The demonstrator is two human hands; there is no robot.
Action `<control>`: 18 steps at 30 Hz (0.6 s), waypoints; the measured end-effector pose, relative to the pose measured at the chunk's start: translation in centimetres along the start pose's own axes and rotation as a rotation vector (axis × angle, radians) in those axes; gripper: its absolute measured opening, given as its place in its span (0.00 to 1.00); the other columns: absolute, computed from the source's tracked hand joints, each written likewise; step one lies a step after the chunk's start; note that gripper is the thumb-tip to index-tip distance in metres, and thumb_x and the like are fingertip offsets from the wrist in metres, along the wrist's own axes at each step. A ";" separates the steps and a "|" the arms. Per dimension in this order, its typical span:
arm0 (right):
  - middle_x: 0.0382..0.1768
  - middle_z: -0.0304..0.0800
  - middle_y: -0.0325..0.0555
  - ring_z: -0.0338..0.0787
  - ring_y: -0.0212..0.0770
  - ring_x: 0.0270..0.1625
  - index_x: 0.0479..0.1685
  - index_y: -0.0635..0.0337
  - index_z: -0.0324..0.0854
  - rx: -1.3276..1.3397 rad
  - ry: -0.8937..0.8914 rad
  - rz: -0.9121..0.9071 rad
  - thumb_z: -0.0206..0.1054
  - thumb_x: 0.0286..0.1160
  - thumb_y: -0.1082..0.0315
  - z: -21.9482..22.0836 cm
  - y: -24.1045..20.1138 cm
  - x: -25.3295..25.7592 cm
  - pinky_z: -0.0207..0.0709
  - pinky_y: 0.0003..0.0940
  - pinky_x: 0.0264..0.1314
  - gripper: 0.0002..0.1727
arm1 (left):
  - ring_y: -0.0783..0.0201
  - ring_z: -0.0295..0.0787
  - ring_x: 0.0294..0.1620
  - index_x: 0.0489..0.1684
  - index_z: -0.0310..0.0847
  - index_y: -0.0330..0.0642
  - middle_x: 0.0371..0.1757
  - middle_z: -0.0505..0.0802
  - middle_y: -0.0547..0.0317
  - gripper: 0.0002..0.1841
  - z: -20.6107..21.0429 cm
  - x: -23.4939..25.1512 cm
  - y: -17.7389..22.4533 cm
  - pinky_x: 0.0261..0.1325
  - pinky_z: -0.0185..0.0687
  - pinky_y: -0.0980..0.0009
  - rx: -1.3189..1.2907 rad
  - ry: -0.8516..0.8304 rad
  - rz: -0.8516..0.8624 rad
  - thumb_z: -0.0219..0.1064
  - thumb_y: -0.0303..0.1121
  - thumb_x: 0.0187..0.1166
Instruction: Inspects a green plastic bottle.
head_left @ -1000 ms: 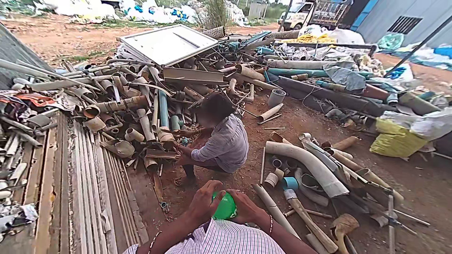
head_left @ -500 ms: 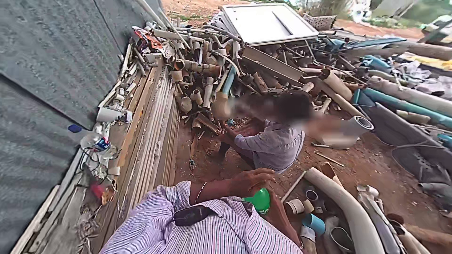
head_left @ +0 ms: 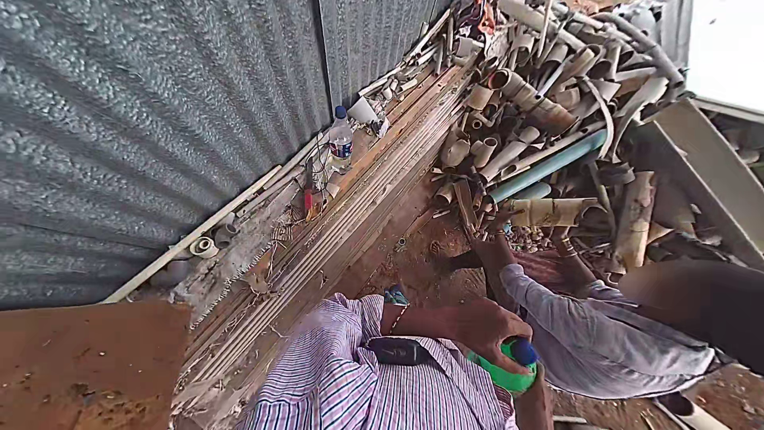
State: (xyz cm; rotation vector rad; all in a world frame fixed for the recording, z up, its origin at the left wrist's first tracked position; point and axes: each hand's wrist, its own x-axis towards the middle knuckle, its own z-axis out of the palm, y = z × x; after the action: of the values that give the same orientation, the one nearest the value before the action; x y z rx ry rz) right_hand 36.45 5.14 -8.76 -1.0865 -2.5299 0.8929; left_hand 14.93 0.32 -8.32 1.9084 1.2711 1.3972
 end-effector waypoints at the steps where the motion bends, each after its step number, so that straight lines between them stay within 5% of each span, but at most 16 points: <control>1: 0.64 0.81 0.81 0.85 0.68 0.64 0.76 0.87 0.63 0.002 0.013 -0.056 0.80 0.43 0.49 0.9 0.3 1.3 0.74 0.59 0.71 0.59 | 0.47 0.94 0.35 0.37 0.90 0.25 0.34 0.94 0.39 0.20 -1.0 -0.5 0.0 0.38 0.84 0.53 0.036 0.059 0.004 0.82 0.39 0.61; 6: 0.76 0.71 0.81 0.77 0.73 0.76 0.82 0.85 0.56 0.009 0.007 -0.313 0.77 0.57 0.54 4.7 -0.3 6.8 0.73 0.62 0.74 0.55 | 0.48 0.95 0.32 0.33 0.90 0.27 0.31 0.94 0.41 0.20 -6.6 -4.7 -0.4 0.35 0.87 0.54 0.437 0.301 -0.156 0.81 0.40 0.63; 9: 0.77 0.70 0.82 0.76 0.78 0.76 0.81 0.84 0.60 0.000 -0.109 -0.224 0.76 0.59 0.61 5.6 -3.0 7.4 0.71 0.70 0.72 0.50 | 0.49 0.95 0.32 0.29 0.90 0.30 0.29 0.94 0.44 0.19 -10.4 -8.5 -1.6 0.37 0.89 0.56 0.691 0.561 -0.295 0.82 0.41 0.59; 13: 0.82 0.67 0.73 0.72 0.66 0.83 0.86 0.78 0.58 -0.062 -0.423 0.120 0.74 0.71 0.65 5.0 -6.6 7.6 0.63 0.56 0.85 0.44 | 0.50 0.96 0.34 0.29 0.91 0.32 0.30 0.95 0.47 0.18 -16.8 -13.9 -2.3 0.39 0.90 0.52 0.879 0.873 -0.604 0.84 0.42 0.57; 16: 0.77 0.73 0.78 0.76 0.73 0.78 0.80 0.82 0.66 -0.031 -0.294 -0.082 0.74 0.67 0.61 6.6 -2.0 6.2 0.68 0.63 0.80 0.43 | 0.44 0.94 0.34 0.36 0.90 0.28 0.33 0.95 0.41 0.20 -21.4 -17.5 -2.1 0.39 0.87 0.43 0.944 0.969 -0.880 0.82 0.41 0.62; 18: 0.76 0.73 0.80 0.77 0.75 0.77 0.78 0.84 0.67 -0.015 -0.294 -0.054 0.73 0.69 0.66 6.2 -3.5 6.2 0.68 0.64 0.80 0.39 | 0.40 0.94 0.35 0.39 0.88 0.27 0.34 0.94 0.37 0.21 -24.1 -19.9 -2.0 0.41 0.85 0.39 0.982 1.025 -1.021 0.81 0.42 0.66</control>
State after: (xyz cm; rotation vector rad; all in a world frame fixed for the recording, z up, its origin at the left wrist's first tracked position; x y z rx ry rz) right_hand 27.43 5.00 -11.56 -0.9464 -2.7892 1.0906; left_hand -9.05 -19.72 -10.44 0.3696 3.1851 1.1576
